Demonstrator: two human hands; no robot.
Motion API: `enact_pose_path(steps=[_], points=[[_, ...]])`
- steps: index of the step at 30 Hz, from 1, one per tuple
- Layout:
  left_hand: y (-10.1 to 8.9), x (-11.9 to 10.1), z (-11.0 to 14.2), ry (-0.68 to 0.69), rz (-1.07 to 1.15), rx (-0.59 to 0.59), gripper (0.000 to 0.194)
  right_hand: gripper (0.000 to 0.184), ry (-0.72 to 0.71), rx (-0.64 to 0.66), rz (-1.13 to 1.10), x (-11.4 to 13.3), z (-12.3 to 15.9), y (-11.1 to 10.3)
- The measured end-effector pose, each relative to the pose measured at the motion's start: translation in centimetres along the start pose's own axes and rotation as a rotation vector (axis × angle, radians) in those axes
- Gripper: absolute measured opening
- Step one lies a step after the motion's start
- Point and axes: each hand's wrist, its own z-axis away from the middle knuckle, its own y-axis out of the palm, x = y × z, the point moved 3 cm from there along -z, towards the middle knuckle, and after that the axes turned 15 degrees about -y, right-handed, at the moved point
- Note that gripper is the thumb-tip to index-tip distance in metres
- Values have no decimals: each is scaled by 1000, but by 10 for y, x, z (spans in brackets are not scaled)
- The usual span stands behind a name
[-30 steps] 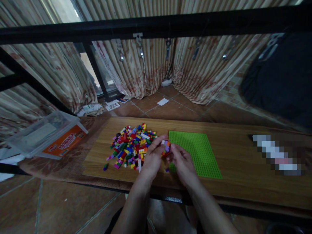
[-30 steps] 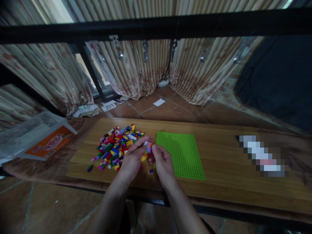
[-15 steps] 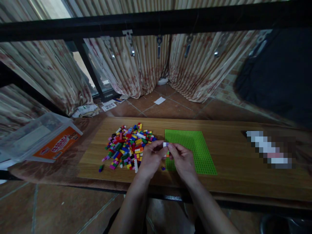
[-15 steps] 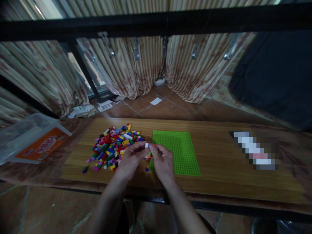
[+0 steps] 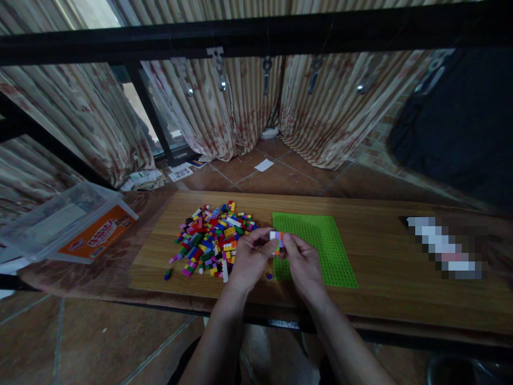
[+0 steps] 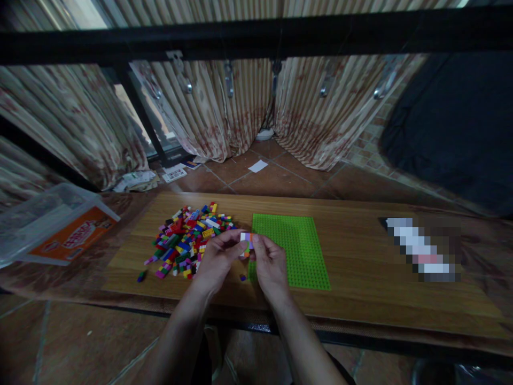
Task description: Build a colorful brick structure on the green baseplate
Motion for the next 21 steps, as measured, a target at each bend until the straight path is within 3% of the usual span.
enact_pose_path(steps=[10,14,21], points=[[9,1,4,155,-200,-48,31,23,-56,-150,-65,2,0,2],[16,6,7,116,-132,-103,28,23,-96,-224,2,6,3,3],[27,17,9,24,50,-98,31,31,-61,-384,-39,-2,4,4]])
